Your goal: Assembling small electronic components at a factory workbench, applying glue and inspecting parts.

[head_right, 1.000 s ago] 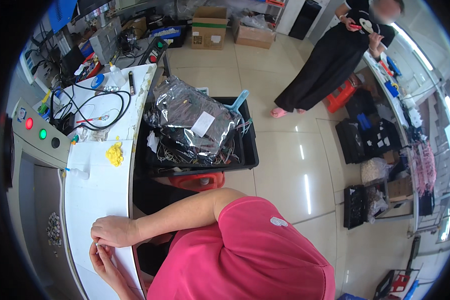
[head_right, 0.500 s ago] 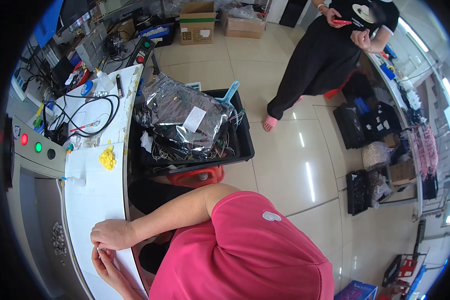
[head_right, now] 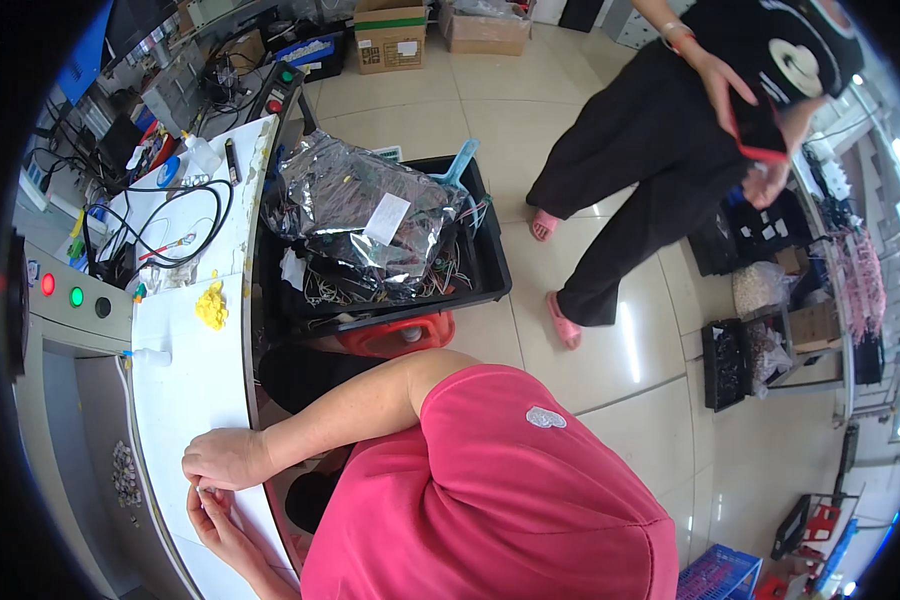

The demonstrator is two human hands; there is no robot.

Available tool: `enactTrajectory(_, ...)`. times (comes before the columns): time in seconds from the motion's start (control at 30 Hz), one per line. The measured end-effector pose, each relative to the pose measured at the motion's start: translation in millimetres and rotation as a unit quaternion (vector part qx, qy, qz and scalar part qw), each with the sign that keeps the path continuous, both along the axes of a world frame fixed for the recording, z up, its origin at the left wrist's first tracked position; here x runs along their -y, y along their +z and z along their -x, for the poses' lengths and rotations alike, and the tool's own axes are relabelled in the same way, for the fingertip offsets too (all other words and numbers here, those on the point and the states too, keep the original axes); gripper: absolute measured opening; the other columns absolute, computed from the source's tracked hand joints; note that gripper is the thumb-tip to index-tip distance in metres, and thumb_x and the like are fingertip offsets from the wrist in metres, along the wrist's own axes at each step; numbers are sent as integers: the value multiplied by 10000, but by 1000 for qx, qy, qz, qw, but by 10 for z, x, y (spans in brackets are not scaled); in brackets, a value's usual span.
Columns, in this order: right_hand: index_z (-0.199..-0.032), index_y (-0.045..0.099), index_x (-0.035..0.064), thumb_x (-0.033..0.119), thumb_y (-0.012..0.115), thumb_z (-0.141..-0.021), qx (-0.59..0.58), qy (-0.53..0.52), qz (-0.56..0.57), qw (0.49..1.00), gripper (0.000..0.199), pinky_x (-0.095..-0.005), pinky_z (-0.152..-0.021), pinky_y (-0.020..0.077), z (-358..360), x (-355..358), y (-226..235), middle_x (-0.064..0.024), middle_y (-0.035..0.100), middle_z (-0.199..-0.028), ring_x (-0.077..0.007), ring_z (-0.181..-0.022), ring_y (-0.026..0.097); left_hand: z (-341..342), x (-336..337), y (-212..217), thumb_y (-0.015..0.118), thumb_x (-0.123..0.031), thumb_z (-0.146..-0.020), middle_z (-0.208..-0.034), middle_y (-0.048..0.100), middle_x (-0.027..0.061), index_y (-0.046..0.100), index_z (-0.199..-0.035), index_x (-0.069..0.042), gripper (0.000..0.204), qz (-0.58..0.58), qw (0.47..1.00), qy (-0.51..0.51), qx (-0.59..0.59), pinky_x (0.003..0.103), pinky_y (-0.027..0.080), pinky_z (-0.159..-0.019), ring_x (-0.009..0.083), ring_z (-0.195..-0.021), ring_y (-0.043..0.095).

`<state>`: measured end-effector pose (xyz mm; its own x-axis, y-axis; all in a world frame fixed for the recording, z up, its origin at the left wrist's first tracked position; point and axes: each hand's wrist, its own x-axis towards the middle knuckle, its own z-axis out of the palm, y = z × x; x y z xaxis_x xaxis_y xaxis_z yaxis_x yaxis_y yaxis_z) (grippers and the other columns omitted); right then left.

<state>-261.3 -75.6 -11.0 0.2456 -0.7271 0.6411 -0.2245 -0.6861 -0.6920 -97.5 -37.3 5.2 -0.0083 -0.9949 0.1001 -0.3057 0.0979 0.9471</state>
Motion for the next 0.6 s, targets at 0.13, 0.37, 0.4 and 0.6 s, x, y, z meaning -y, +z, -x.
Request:
enactTrajectory(0.13, -798, 584, 38, 166, 601, -785, 18, 17, -11, 1000, 130, -385, -721, 470, -132, 58, 21, -112, 596, -791, -296, -795, 584, -47, -28, 50, 479, -174, -985, -1007, 604, 76, 540, -1173, 8, 269, -6, 999, 53, 12, 232, 472, -796, 118, -906, 569)
enactTrajectory(0.37, -946, 567, 18, 64, 594, -849, 32, 47, -49, 997, 111, -368, -697, 472, -362, 370, 149, -141, 578, -846, -305, -788, 584, -307, 375, 298, 515, -59, -934, -957, 582, 56, 566, -1096, 2, 181, -63, 995, -5, -74, 264, 497, -775, 116, -881, 573)
enactTrajectory(0.4, -942, 568, 20, 31, 608, -836, 16, 20, -12, 1000, 114, -356, -679, 475, -391, 388, 151, -135, 580, -849, -296, -782, 590, -349, 397, 297, 512, -53, -934, -975, 586, 63, 567, -1093, 18, 182, -29, 996, -25, -76, 256, 499, -782, 123, -886, 589)
enactTrajectory(0.6, -979, 558, 27, 2, 650, -807, 50, 76, -99, 991, 197, -332, -663, 486, -713, 471, 160, -95, 597, -892, -229, -805, 593, -735, 449, 234, 535, -43, -924, -1074, 579, 92, 578, -1103, 17, 194, 19, 990, -50, -127, 277, 491, -862, 166, -1003, 595)
